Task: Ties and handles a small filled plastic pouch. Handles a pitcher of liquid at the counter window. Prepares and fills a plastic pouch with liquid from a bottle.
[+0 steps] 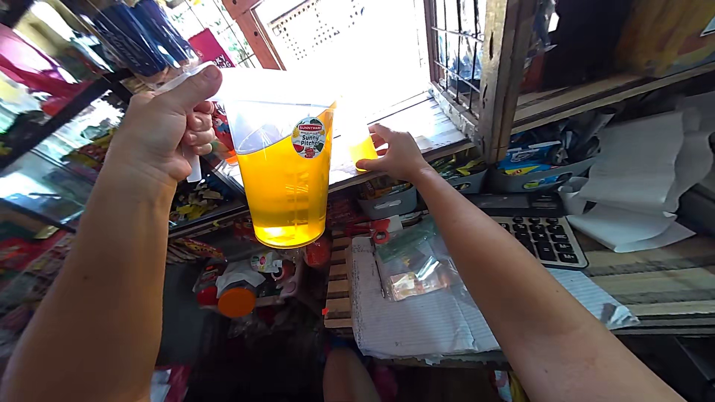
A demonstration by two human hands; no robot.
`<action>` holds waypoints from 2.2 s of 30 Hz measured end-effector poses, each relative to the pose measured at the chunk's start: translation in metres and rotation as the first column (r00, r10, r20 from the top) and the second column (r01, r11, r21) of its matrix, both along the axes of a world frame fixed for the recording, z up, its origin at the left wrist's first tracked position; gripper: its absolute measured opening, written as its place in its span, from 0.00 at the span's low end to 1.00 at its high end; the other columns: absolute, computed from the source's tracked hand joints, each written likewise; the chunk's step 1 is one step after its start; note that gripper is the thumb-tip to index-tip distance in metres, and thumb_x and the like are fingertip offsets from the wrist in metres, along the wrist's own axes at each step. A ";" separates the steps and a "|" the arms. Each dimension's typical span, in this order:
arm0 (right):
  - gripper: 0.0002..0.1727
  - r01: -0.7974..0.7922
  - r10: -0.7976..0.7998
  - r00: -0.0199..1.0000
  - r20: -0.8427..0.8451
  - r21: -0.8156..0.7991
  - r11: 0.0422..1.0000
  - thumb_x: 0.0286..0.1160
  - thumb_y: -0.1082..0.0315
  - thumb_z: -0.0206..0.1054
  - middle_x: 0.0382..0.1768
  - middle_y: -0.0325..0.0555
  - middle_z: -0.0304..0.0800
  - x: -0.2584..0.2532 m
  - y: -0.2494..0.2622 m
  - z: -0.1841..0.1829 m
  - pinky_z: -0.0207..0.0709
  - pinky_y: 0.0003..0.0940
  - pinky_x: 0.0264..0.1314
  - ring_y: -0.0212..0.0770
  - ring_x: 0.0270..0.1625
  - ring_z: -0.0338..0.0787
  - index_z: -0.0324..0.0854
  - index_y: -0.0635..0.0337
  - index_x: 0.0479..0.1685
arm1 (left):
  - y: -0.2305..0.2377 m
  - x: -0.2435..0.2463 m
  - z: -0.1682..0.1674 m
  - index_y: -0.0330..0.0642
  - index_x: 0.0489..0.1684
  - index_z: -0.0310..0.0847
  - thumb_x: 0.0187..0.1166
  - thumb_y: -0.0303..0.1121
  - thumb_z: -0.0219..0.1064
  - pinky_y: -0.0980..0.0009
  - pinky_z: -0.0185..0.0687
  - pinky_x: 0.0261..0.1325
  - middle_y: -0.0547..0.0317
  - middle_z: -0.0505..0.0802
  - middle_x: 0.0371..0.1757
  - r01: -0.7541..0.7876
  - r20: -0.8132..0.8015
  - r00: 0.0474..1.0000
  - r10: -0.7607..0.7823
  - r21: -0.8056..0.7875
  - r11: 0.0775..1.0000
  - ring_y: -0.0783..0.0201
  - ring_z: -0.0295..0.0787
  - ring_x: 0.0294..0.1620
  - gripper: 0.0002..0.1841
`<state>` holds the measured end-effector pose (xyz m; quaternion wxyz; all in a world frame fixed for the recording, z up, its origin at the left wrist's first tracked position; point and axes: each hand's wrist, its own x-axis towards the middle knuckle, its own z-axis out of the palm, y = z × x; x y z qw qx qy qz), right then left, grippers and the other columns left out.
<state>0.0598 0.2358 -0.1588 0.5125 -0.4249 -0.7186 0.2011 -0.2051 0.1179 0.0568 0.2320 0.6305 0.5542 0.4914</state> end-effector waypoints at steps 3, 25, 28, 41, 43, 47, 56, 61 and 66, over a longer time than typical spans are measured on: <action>0.39 0.001 -0.001 1.000 0.007 -0.003 1.000 0.58 0.53 0.86 0.60 0.47 0.92 0.000 0.001 0.000 0.84 0.55 0.65 0.47 0.59 0.93 0.79 0.54 0.74 | -0.001 0.001 0.000 0.63 0.27 0.73 0.83 0.52 0.66 0.89 0.54 0.10 0.81 0.69 0.14 0.006 -0.003 1.000 -0.006 0.005 1.000 0.85 0.57 0.08 0.14; 0.37 -0.001 0.001 1.000 0.000 -0.015 1.000 0.59 0.54 0.86 0.59 0.46 0.93 0.000 -0.001 0.002 0.85 0.52 0.63 0.45 0.58 0.94 0.80 0.52 0.73 | 0.000 -0.001 0.001 0.62 0.26 0.74 0.82 0.52 0.67 0.88 0.53 0.10 0.80 0.68 0.13 0.002 0.006 1.000 -0.002 -0.006 1.000 0.84 0.57 0.07 0.14; 0.38 -0.011 0.011 1.000 -0.004 -0.007 1.000 0.59 0.54 0.86 0.59 0.46 0.93 0.000 0.000 0.001 0.86 0.53 0.63 0.46 0.58 0.94 0.79 0.52 0.73 | -0.001 0.001 0.001 0.62 0.26 0.73 0.82 0.52 0.66 0.88 0.54 0.10 0.81 0.68 0.14 -0.006 -0.004 1.000 0.006 -0.009 1.000 0.84 0.56 0.07 0.15; 0.38 -0.013 0.013 1.000 0.006 0.005 1.000 0.59 0.53 0.86 0.59 0.47 0.92 0.001 0.000 0.001 0.85 0.54 0.64 0.46 0.59 0.93 0.79 0.52 0.73 | -0.001 0.001 0.002 0.62 0.27 0.73 0.83 0.52 0.66 0.88 0.53 0.09 0.80 0.68 0.13 -0.007 -0.002 1.000 0.007 -0.006 1.000 0.84 0.56 0.07 0.14; 0.37 -0.012 0.012 1.000 0.002 0.007 1.000 0.59 0.54 0.86 0.59 0.47 0.92 0.001 -0.001 0.001 0.86 0.53 0.63 0.46 0.58 0.93 0.79 0.53 0.73 | -0.001 0.001 0.003 0.62 0.27 0.73 0.83 0.52 0.66 0.88 0.52 0.10 0.80 0.68 0.14 -0.007 -0.009 1.000 0.007 -0.011 1.000 0.84 0.55 0.07 0.14; 0.38 -0.013 0.013 1.000 0.011 -0.002 1.000 0.59 0.53 0.86 0.60 0.46 0.92 0.001 0.000 0.001 0.86 0.53 0.63 0.45 0.58 0.94 0.79 0.52 0.73 | -0.002 0.002 0.002 0.63 0.27 0.74 0.83 0.51 0.65 0.88 0.53 0.10 0.81 0.69 0.14 -0.004 -0.010 1.000 0.004 -0.008 1.000 0.84 0.56 0.07 0.13; 0.37 -0.016 0.016 1.000 0.001 -0.001 1.000 0.59 0.53 0.86 0.59 0.46 0.92 0.001 0.002 0.000 0.86 0.52 0.62 0.45 0.57 0.94 0.79 0.52 0.72 | 0.000 0.000 0.003 0.62 0.26 0.72 0.83 0.53 0.65 0.88 0.53 0.10 0.80 0.67 0.12 -0.003 -0.009 1.000 0.003 -0.018 1.000 0.84 0.56 0.07 0.15; 0.37 -0.010 0.010 1.000 0.010 0.000 1.000 0.59 0.54 0.86 0.59 0.47 0.93 0.001 0.000 0.001 0.86 0.55 0.63 0.47 0.57 0.94 0.79 0.52 0.73 | 0.000 0.000 0.003 0.62 0.25 0.72 0.84 0.52 0.64 0.88 0.53 0.09 0.80 0.67 0.12 0.010 -0.001 1.000 -0.010 -0.022 1.000 0.84 0.55 0.07 0.16; 0.37 -0.013 0.013 1.000 0.004 -0.007 1.000 0.59 0.54 0.86 0.59 0.47 0.92 0.001 0.001 0.001 0.86 0.53 0.63 0.46 0.58 0.94 0.79 0.51 0.73 | 0.001 0.000 0.003 0.62 0.25 0.73 0.83 0.52 0.65 0.88 0.52 0.10 0.80 0.68 0.13 0.012 -0.008 1.000 -0.012 -0.021 1.000 0.84 0.56 0.07 0.15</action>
